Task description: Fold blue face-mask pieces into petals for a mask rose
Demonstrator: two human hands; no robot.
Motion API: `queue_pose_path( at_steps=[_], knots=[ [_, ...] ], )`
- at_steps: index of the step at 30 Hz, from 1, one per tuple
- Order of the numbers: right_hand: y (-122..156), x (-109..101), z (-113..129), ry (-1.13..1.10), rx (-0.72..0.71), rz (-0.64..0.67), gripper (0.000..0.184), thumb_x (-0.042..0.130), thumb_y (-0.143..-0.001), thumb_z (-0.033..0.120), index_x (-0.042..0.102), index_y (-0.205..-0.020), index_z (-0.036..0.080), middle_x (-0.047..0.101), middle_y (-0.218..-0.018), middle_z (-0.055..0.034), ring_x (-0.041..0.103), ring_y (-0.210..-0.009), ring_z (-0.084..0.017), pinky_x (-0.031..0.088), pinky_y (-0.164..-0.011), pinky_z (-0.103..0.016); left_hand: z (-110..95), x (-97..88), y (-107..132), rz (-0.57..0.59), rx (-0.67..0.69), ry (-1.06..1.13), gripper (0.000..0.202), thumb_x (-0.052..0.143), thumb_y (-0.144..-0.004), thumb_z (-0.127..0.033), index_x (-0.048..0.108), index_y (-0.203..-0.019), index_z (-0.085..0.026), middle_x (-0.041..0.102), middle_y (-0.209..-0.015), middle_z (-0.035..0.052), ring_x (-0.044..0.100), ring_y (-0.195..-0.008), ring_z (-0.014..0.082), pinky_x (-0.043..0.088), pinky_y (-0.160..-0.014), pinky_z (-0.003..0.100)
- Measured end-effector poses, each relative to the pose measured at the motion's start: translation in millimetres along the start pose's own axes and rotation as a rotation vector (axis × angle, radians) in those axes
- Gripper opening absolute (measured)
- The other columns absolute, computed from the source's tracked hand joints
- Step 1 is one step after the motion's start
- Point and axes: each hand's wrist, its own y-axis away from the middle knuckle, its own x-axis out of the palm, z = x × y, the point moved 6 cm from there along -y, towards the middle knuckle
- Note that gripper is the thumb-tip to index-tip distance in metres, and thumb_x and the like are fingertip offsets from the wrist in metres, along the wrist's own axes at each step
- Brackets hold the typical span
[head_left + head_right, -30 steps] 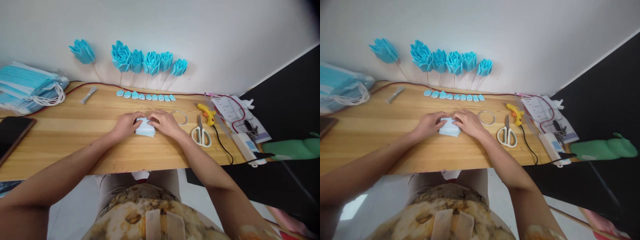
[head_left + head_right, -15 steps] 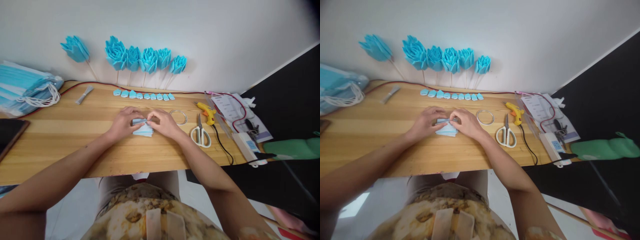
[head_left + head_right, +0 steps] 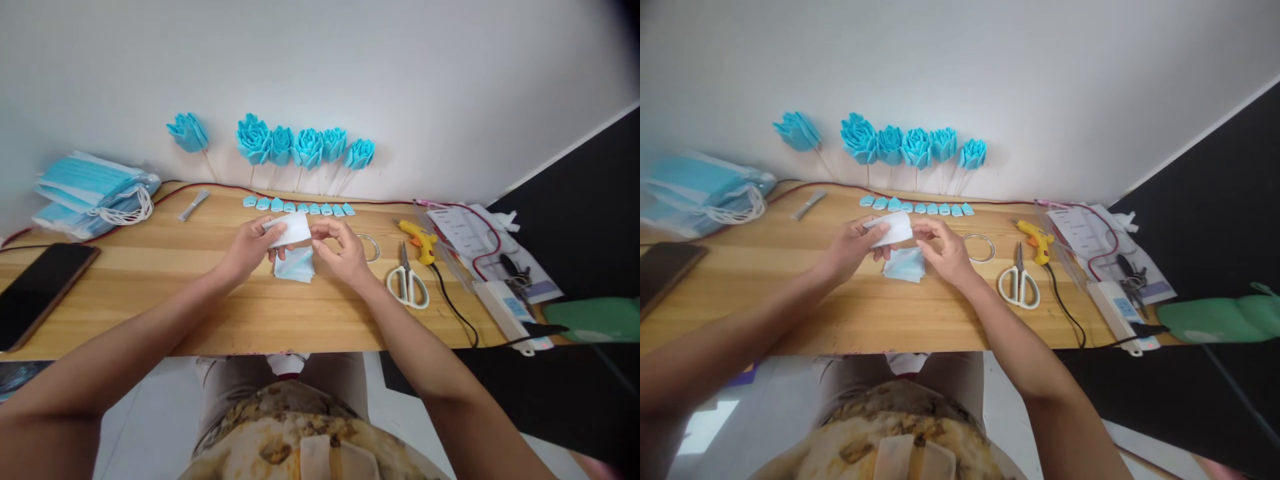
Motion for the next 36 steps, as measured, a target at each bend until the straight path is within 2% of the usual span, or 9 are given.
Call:
queue_pose_path(
  at_steps=[3, 7, 11, 18, 25, 30, 36],
  knots=[
    [0, 0, 1, 0.089, -0.029, 0.012, 0.031, 0.061, -0.092, 0.034, 0.062, -0.123, 0.028, 0.072, -0.117, -0.0057, 0.069, -0.098, -0.020, 0.055, -0.092, -0.039, -2, 5.0, -3, -0.001, 0.027, -0.048, 0.032, 0.066, -0.089, -0.046, 0.059, -0.074, -0.018, 0.064, -0.056, 0.0011, 0.050, -0.044, 0.0096, 0.039, -0.045, 0.024],
    [-2, 2, 0, 0.144, -0.099, 0.065, 0.017, 0.058, -0.096, 0.033, 0.072, -0.104, 0.027, 0.075, -0.099, -0.0034, 0.068, -0.092, -0.019, 0.054, -0.089, -0.038, 7, 11.4, -3, 0.020, 0.016, -0.026, 0.035, 0.066, -0.088, -0.049, 0.061, -0.075, -0.017, 0.063, -0.055, 0.0011, 0.050, -0.045, 0.0104, 0.039, -0.045, 0.025],
    [-2, 6, -4, 0.189, -0.102, 0.093, 0.018, 0.058, -0.096, 0.033, 0.074, -0.096, 0.027, 0.074, -0.094, -0.0031, 0.067, -0.092, -0.020, 0.053, -0.089, -0.038, 18, 13.4, 0, 0.078, -0.037, 0.022, 0.034, 0.073, -0.081, -0.049, 0.065, -0.080, -0.016, 0.067, -0.061, 0.0026, 0.054, -0.049, 0.0115, 0.042, -0.046, 0.025],
    [-1, 5, -9, 0.168, -0.039, 0.091, 0.018, 0.061, -0.094, 0.032, 0.073, -0.107, 0.028, 0.075, -0.099, -0.0023, 0.067, -0.088, -0.019, 0.053, -0.085, -0.036, 30, 6.5, 1, 0.082, -0.101, 0.014, 0.031, 0.075, -0.079, -0.044, 0.066, -0.084, -0.014, 0.068, -0.062, 0.0030, 0.057, -0.050, 0.0126, 0.046, -0.048, 0.025],
    [-2, 4, -8, 0.060, -0.058, 0.071, 0.011, 0.067, -0.091, 0.032, 0.072, -0.088, 0.023, 0.074, -0.087, -0.0011, 0.067, -0.082, -0.017, 0.053, -0.081, -0.032, 28, 8.5, 2, 0.113, -0.107, -0.002, 0.034, 0.073, -0.079, -0.047, 0.067, -0.080, -0.013, 0.071, -0.068, 0.0049, 0.058, -0.053, 0.0124, 0.047, -0.051, 0.024],
    [-2, 5, -10, -0.036, -0.014, 0.032, 0.009, 0.067, -0.089, 0.028, 0.069, -0.084, 0.021, 0.073, -0.084, -0.0001, 0.066, -0.078, -0.014, 0.053, -0.076, -0.028, 26, 8.3, 3, 0.097, -0.082, -0.007, 0.036, 0.073, -0.079, -0.047, 0.068, -0.091, -0.013, 0.075, -0.077, 0.0062, 0.061, -0.057, 0.0127, 0.048, -0.054, 0.024],
    [-2, 6, -11, -0.044, 0.079, -0.013, 0.009, 0.069, -0.083, 0.029, 0.067, -0.080, 0.021, 0.072, -0.079, 0.0004, 0.065, -0.073, -0.013, 0.053, -0.074, -0.028, 33, 8.8, 3, 0.113, -0.083, -0.068, 0.033, 0.071, -0.082, -0.043, 0.066, -0.095, -0.013, 0.075, -0.076, 0.0061, 0.062, -0.057, 0.0127, 0.047, -0.053, 0.024]
  ],
)
